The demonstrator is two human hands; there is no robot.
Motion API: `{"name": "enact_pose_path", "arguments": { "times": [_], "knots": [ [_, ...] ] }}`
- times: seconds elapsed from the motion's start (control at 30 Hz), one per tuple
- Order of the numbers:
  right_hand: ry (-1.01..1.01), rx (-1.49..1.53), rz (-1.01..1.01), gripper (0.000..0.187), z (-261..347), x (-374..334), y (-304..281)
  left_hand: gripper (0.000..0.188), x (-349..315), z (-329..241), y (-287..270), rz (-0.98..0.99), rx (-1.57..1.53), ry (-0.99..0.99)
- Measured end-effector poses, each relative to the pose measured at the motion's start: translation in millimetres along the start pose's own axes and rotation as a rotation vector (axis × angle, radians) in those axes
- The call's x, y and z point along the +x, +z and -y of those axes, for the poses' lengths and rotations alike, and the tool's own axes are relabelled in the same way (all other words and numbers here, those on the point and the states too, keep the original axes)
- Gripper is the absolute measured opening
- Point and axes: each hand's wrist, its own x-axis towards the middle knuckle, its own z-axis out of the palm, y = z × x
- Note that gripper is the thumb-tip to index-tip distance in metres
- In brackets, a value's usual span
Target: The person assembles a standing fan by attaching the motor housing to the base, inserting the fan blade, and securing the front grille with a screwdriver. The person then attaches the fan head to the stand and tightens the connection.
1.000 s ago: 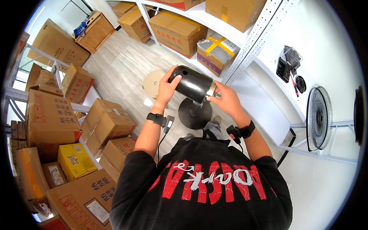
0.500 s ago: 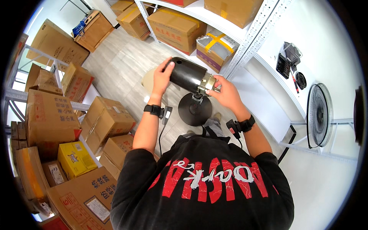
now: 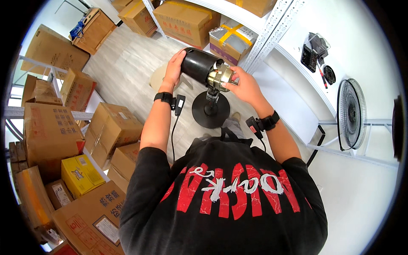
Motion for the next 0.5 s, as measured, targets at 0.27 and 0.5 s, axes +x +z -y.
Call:
{"name": "enact_pose_path", "arguments": {
  "times": [0.27, 0.5],
  "knots": [
    [-0.004, 0.013, -0.008, 0.069, -5, 6, 4, 0.043, -17, -23, 25, -0.063, 0.305, 0.182],
    [-0.003, -0.031, 0.013, 0.073, -2, 7, 3, 0.041, 10, -16, -20, -0.110, 0.121, 0.143]
  ]
}}
